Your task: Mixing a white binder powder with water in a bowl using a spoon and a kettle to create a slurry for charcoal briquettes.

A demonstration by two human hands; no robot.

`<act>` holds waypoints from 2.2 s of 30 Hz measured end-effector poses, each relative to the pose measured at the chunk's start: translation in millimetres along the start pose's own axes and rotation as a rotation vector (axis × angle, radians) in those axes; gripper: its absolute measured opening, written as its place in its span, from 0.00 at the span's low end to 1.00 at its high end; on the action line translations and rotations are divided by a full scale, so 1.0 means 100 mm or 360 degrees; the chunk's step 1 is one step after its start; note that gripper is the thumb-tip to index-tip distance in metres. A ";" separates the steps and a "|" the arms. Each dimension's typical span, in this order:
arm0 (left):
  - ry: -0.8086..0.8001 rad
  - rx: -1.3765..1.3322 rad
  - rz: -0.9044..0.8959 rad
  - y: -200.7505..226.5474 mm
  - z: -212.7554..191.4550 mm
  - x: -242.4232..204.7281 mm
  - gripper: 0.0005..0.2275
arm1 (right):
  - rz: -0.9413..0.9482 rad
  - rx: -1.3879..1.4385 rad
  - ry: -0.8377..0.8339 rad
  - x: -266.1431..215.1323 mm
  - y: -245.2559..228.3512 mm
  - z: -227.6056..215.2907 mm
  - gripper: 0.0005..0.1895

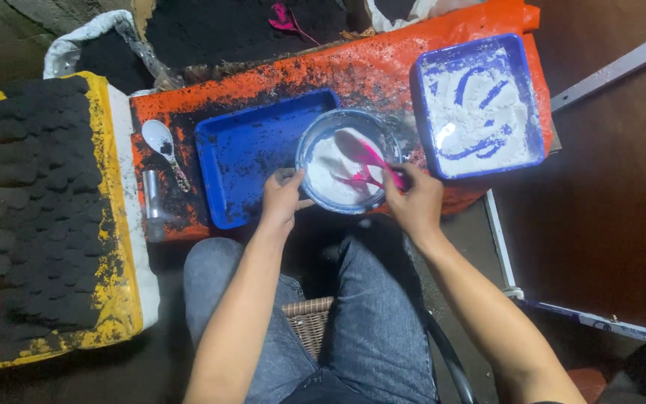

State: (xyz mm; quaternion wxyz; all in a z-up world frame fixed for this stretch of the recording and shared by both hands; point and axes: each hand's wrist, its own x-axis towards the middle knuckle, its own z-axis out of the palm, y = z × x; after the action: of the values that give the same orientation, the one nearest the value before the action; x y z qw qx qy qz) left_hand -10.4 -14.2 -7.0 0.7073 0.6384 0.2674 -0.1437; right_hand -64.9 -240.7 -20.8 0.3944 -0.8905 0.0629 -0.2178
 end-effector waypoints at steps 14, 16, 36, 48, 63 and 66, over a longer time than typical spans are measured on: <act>0.0119 -0.0041 -0.0027 0.00 -0.48 0.09 0.20 | 0.0598 -0.0687 0.0400 0.06 2.70 -0.57 0.12; 0.0148 -0.0061 -0.0024 0.00 -0.55 0.10 0.20 | 0.0657 -0.0746 0.0337 0.00 2.65 -0.59 0.13; 0.0248 -0.0085 0.0012 -0.14 -0.85 0.61 0.20 | 0.0715 -0.0322 -0.0799 0.09 -0.21 0.99 0.33; 0.0269 0.0035 -0.0013 -0.22 -0.85 0.67 0.22 | 0.0661 -0.0459 -0.0867 0.19 -0.22 1.33 0.25; 0.0419 0.0329 0.0112 -0.46 -0.81 0.95 0.20 | 0.0036 -0.0705 -0.0608 0.33 -0.47 1.27 0.12; 0.0452 0.0305 0.0147 -0.42 -0.82 0.98 0.20 | -0.0129 -0.0741 -0.0473 0.34 -0.40 1.30 0.09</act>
State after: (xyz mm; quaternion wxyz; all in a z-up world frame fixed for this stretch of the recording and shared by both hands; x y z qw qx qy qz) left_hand 30.9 73.5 -100.1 0.6041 0.7285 0.3200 -0.0442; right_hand 20.0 -135.4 -57.9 0.1751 -0.9811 0.0172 -0.0802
